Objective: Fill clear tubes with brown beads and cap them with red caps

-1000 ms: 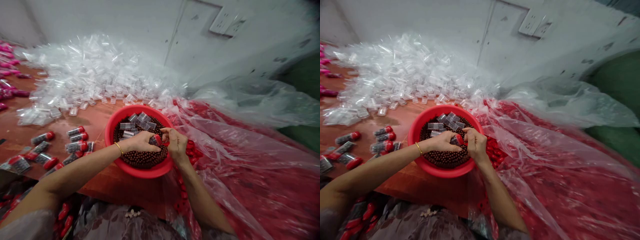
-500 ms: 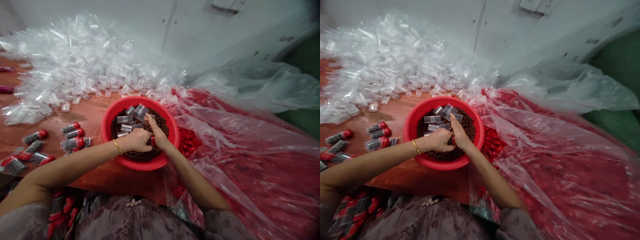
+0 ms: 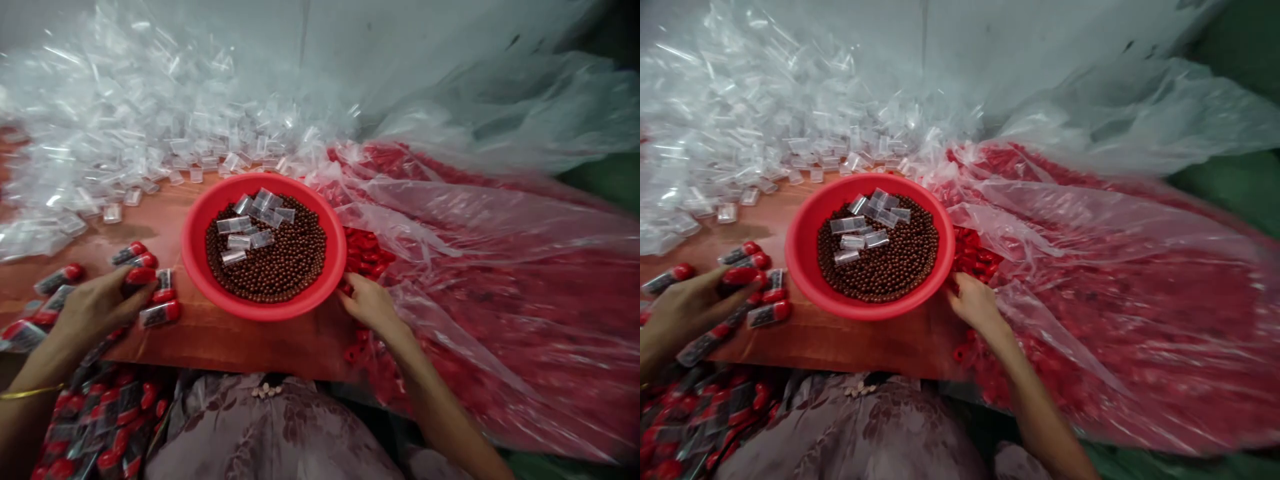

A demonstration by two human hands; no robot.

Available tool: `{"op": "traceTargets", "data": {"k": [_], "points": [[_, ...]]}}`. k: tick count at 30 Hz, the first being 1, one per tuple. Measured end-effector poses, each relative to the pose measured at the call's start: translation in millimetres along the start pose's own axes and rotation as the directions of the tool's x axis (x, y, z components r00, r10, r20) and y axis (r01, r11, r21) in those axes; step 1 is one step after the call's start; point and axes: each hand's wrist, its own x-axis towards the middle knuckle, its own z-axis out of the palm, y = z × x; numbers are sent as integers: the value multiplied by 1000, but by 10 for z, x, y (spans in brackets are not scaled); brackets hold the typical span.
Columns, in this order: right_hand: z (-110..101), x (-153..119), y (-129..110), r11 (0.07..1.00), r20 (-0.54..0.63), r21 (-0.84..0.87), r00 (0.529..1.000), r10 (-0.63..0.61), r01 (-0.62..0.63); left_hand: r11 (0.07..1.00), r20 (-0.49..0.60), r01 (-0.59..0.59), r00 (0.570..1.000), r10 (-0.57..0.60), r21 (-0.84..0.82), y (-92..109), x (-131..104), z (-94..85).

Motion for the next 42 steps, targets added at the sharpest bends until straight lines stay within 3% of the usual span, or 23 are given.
{"op": "traceTargets", "data": {"k": [2, 4, 7, 9, 11, 14, 16, 21, 24, 28, 32, 36, 39, 42], "points": [[162, -27, -52, 990, 59, -131, 998, -36, 44, 988, 83, -53, 996, 41, 144, -144, -76, 110], [260, -8, -97, 980, 80, -193, 996, -37, 52, 967, 72, -159, 987, 147, 201, -149, -68, 140], [301, 46, -92, 974, 98, -227, 995, 0, 23, 934, -71, -304, 944, 321, 186, 84, 68, 30], [290, 64, -52, 975, 105, -221, 994, 25, -1, 900, -95, -403, 902, 421, 162, 349, 215, -75], [279, 53, -1, 980, 97, -194, 994, 55, -35, 837, 6, -528, 846, 533, 143, 630, 398, -133], [295, -1, 80, 990, 51, -116, 995, 84, -78, 729, 198, -676, 733, 651, 109, 956, 720, -84], [327, -41, 135, 996, 2, -45, 997, 75, -75, 699, 263, -704, 703, 661, 128, 1088, 937, 7], [403, -86, 236, 998, -56, 61, 998, 37, -33, 777, 427, -617, 740, 520, 124, 1290, 1281, 240], [415, -72, 239, 997, -43, 64, 998, 38, -36, 825, 419, -557, 775, 472, 100, 1357, 1359, 360], [412, -54, 221, 998, 38, 46, 998, 49, -50, 816, 408, -562, 782, 471, 133, 1327, 1419, 448], [427, -71, 247, 997, 51, 69, 998, 30, -34, 803, 441, -578, 764, 471, 146, 1263, 1381, 391], [452, -88, 279, 996, 28, 82, 999, 20, -22, 808, 428, -574, 769, 474, 136, 1250, 1261, 207], [449, -87, 261, 997, 37, 65, 999, 33, -35, 796, 370, -586, 781, 504, 151, 1320, 1178, 77], [431, -83, 219, 997, 35, 65, 999, 39, -41, 803, 352, -580, 787, 507, 139, 1482, 1126, 89]]}}
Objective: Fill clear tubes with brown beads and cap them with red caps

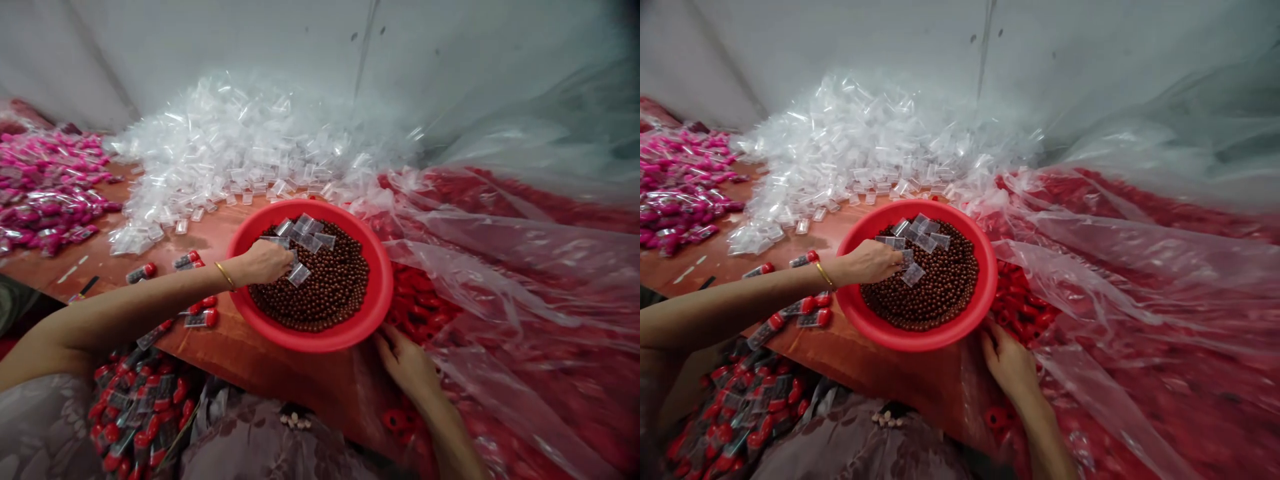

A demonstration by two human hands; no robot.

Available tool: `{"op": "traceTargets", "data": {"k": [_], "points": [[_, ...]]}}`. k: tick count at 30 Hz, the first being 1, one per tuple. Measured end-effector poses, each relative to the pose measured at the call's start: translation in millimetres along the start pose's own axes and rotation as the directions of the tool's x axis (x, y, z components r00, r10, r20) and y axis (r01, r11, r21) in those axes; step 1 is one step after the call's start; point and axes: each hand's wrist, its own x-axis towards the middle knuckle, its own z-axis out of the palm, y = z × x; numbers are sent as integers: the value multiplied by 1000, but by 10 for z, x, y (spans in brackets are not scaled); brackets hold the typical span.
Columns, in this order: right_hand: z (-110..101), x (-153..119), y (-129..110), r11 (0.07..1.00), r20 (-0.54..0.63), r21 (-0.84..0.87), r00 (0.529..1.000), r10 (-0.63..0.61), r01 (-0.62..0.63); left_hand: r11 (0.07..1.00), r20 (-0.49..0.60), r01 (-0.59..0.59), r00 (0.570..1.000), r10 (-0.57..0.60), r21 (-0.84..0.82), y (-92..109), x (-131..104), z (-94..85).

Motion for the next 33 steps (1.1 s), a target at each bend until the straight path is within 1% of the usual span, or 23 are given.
{"op": "traceTargets", "data": {"k": [3, 5, 7, 10, 11, 12, 14, 15, 16, 18, 21, 24, 25, 27, 30, 31, 32, 33], "points": [[-7, -10, -24, 999, -20, 27, 1000, -16, 17, 992, 22, 62, 998, -60, -114, 164, 163, 117], [-2, -25, -18, 998, -39, 54, 999, -31, 33, 959, 80, 150, 988, -134, -242, 229, 289, 225], [5, -43, 2, 995, -46, 89, 998, -41, 45, 887, 168, 243, 967, -191, -393, 254, 382, 303], [9, -63, 31, 989, -49, 133, 997, -52, 58, 766, 284, 343, 934, -216, -544, 253, 423, 339], [6, -65, 35, 989, -49, 138, 997, -52, 59, 700, 342, 389, 915, -216, -598, 252, 419, 337], [1, -65, 35, 988, -47, 141, 998, -51, 57, 610, 408, 443, 889, -206, -658, 254, 415, 334], [-14, -60, 27, 988, -37, 143, 998, -46, 51, 374, 541, 552, 828, -144, -745, 271, 425, 331], [-22, -56, 21, 987, -34, 150, 998, -45, 49, 281, 582, 586, 806, -105, -760, 288, 448, 334], [-29, -52, 14, 985, -32, 163, 998, -45, 50, 226, 597, 600, 797, -86, -768, 309, 484, 339], [-35, -44, 7, 978, -31, 201, 999, -43, 49, 178, 590, 600, 800, -110, -780, 364, 592, 355], [-21, -33, 18, 948, -54, 316, 998, -24, 40, 142, 520, 551, 829, -206, -822, 446, 776, 381], [-22, -29, 48, 865, -114, 502, 992, 62, 4, 96, 442, 473, 865, -236, -876, 485, 875, 398], [-40, -32, 56, 823, -114, 567, 988, 108, -25, 79, 419, 447, 877, -237, -891, 483, 879, 402], [-114, -49, 61, 720, -77, 688, 977, 200, -93, 34, 370, 387, 901, -226, -921, 458, 853, 407], [-293, -102, 33, 559, -13, 818, 967, 254, -136, -51, 257, 252, 952, -167, -966, 390, 765, 387], [-355, -123, 16, 527, -6, 839, 966, 257, -135, -68, 202, 194, 968, -146, -979, 367, 729, 366], [-412, -144, -3, 513, -3, 848, 967, 255, -133, -76, 144, 135, 981, -128, -988, 347, 690, 336], [-460, -161, -23, 523, -6, 842, 968, 252, -131, -76, 89, 81, 990, -114, -994, 331, 648, 298]]}}
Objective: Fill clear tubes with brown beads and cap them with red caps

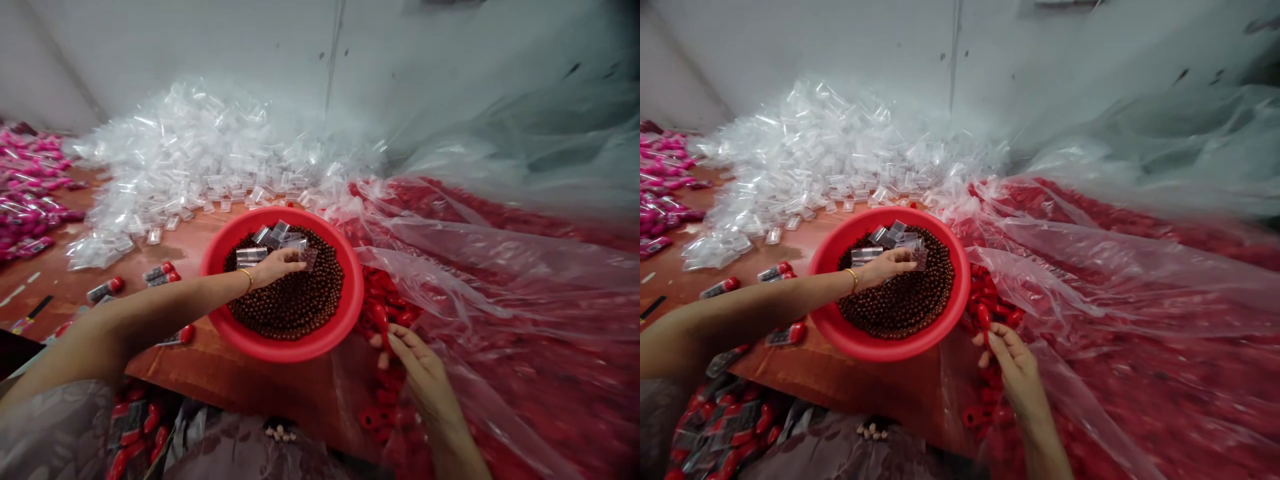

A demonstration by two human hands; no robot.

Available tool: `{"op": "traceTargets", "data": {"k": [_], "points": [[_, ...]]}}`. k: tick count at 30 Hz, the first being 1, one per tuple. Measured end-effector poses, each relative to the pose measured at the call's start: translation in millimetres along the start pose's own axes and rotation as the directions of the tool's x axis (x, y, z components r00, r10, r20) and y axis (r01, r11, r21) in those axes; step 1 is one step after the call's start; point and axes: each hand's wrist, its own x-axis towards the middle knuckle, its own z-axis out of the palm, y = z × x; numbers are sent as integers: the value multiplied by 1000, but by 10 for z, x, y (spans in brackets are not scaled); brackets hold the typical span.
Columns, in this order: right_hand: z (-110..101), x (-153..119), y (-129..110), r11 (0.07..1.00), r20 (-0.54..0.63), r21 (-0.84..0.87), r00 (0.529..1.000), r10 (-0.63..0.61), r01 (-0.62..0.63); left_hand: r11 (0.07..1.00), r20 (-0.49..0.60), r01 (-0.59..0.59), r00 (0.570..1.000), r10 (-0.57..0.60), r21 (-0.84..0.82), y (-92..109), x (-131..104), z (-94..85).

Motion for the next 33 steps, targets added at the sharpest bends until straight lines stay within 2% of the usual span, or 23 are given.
{"op": "traceTargets", "data": {"k": [2, 4, 7, 11, 13, 15, 18, 21, 23, 25, 28, 30, 33], "points": [[-1, -29, -80, 993, -41, -104, 998, -51, 47, 996, 9, -86, 996, 87, -13, 79, -98, -27], [36, -35, -156, 949, -107, -285, 980, -168, 132, 994, 13, -108, 994, 108, -27, 142, -203, -45], [164, -5, -314, 833, -126, -467, 910, -394, 296, 994, 36, -85, 995, 88, -63, 152, -340, -74], [420, 77, -591, 764, -43, -396, 821, -569, 509, 965, 87, -149, 981, 171, -217, 55, -438, -111], [562, 129, -707, 797, -41, -226, 812, -583, 561, 939, 85, -192, 971, 225, -286, 18, -452, -117], [704, 189, -792, 840, -34, 51, 841, -539, 541, 910, 58, -241, 960, 275, -338, 5, -451, -116], [901, 295, -887, 828, 44, 406, 897, -440, 386, 889, 15, -310, 942, 334, -337, 14, -439, -115], [1040, 430, -978, 814, 77, 512, 928, -364, 276, 900, 22, -323, 939, 344, -293, 27, -436, -119], [1080, 528, -1042, 847, 132, 482, 936, -325, 226, 912, 86, -273, 946, 312, -307, 34, -446, -122], [1075, 616, -1106, 906, 241, 365, 918, -315, 215, 910, 160, -215, 945, 285, -354, 46, -462, -125], [1015, 710, -1192, 949, 432, 109, 845, -314, 297, 894, 213, -178, 935, 284, -412, 76, -486, -134], [971, 750, -1232, 915, 517, -8, 785, -341, 403, 900, 230, -155, 936, 266, -408, 96, -493, -140], [934, 786, -1257, 837, 568, -60, 708, -419, 543, 932, 252, -97, 948, 193, -349, 112, -490, -143]]}}
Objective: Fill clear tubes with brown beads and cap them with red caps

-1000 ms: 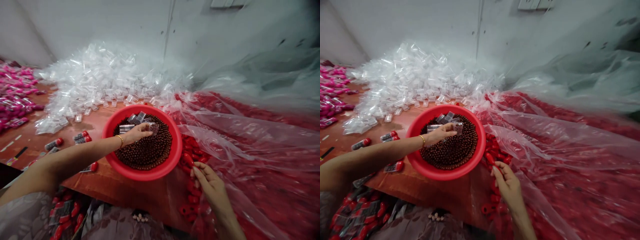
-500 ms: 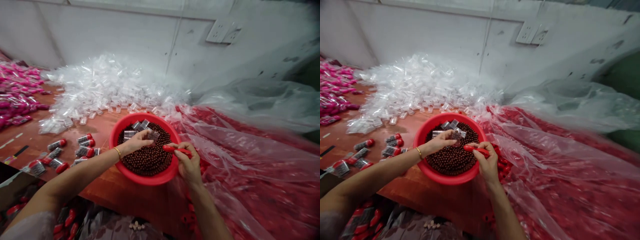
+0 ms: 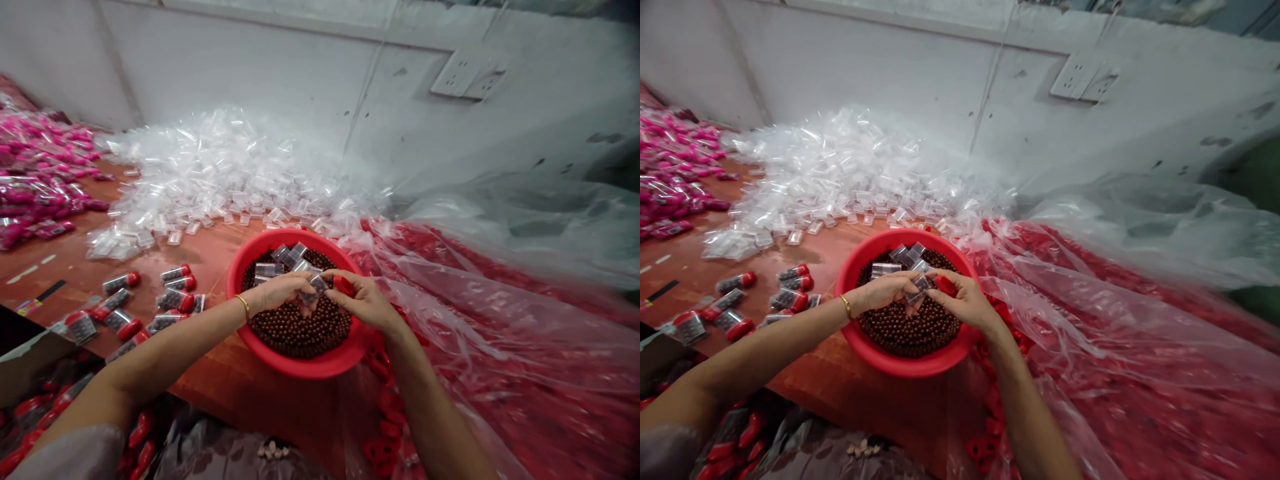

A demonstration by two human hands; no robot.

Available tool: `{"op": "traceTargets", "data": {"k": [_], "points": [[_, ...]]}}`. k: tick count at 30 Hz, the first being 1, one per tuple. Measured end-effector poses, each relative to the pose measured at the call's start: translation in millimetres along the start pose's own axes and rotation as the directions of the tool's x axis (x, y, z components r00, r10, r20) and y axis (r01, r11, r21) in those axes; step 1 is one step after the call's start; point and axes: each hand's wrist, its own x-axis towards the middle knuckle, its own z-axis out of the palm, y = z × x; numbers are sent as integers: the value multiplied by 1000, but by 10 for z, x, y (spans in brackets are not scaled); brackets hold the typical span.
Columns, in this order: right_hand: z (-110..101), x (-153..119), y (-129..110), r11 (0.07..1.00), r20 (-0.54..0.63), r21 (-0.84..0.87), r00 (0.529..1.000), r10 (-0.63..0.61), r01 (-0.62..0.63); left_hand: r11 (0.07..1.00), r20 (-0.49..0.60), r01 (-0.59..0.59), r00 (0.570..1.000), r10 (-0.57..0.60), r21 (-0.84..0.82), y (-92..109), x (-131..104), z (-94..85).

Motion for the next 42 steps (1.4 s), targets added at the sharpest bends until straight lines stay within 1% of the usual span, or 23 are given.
{"op": "traceTargets", "data": {"k": [2, 4, 6, 8, 10, 12, 14, 15, 17, 19, 20, 22, 24, 26, 28, 30, 31, 33, 36, 39, 42], "points": [[-5, 3, 5, 999, 21, -27, 999, -27, 27, 998, 11, 51, 999, -52, 42, 1, 5, 1], [11, 3, 4, 1000, 70, -5, 997, -21, 22, 993, 34, 87, 995, -90, 76, -1, 7, 3], [43, 2, 3, 998, 121, 57, 993, 3, -9, 990, 53, 109, 992, -114, 93, 1, 6, 5], [87, 0, 15, 987, 138, 142, 989, 52, -72, 991, 48, 104, 993, -108, 82, 9, 4, 7], [136, -2, 52, 966, 95, 221, 988, 119, -137, 996, 30, 68, 997, -70, 56, 22, 2, 10], [180, -3, 105, 941, -2, 287, 982, 188, -180, 1000, -14, 11, 1000, -10, 25, 34, 1, 14], [211, -4, 149, 912, -82, 348, 962, 261, -218, 999, -72, -41, 997, 42, 10, 38, 1, 20], [218, -5, 160, 887, -95, 391, 948, 304, -245, 998, -101, -63, 993, 63, 9, 36, 0, 24], [218, -13, 152, 820, -84, 488, 918, 387, -301, 996, -133, -86, 987, 88, 18, 26, -4, 36], [205, -24, 111, 767, -65, 552, 900, 430, -327, 995, -116, -86, 989, 90, 41, 15, -10, 51], [196, -30, 84, 764, -64, 556, 899, 434, -329, 995, -99, -80, 991, 85, 53, 12, -13, 59], [181, -36, 37, 790, -55, 519, 909, 414, -328, 995, -71, -70, 995, 75, 67, 14, -21, 74], [174, -33, 16, 832, -56, 455, 922, 383, -318, 994, -70, -78, 994, 83, 71, 23, -25, 81], [176, -21, 26, 897, -106, 351, 941, 323, -268, 992, -89, -91, 991, 99, 87, 30, -25, 81], [183, -5, 56, 970, -188, 179, 962, 197, -164, 988, -107, -97, 988, 111, 122, 30, -21, 77], [190, 4, 83, 999, -230, -25, 973, 32, -39, 983, -130, -97, 985, 118, 154, 24, -16, 73], [192, 4, 92, 994, -223, -112, 974, -38, 13, 981, -146, -99, 981, 124, 166, 20, -15, 72], [194, -10, 99, 967, -179, -244, 977, -120, 74, 975, -181, -104, 973, 140, 198, 12, -16, 74], [201, -49, 108, 926, -135, -365, 979, -153, 94, 956, -202, -107, 965, 166, 273, 0, -22, 84], [241, -93, 156, 894, -119, -438, 980, -160, 93, 941, -223, -107, 957, 185, 320, -30, -19, 89], [330, -119, 240, 902, -129, -417, 974, -185, 116, 927, -238, -126, 946, 219, 353, -80, 1, 69]]}}
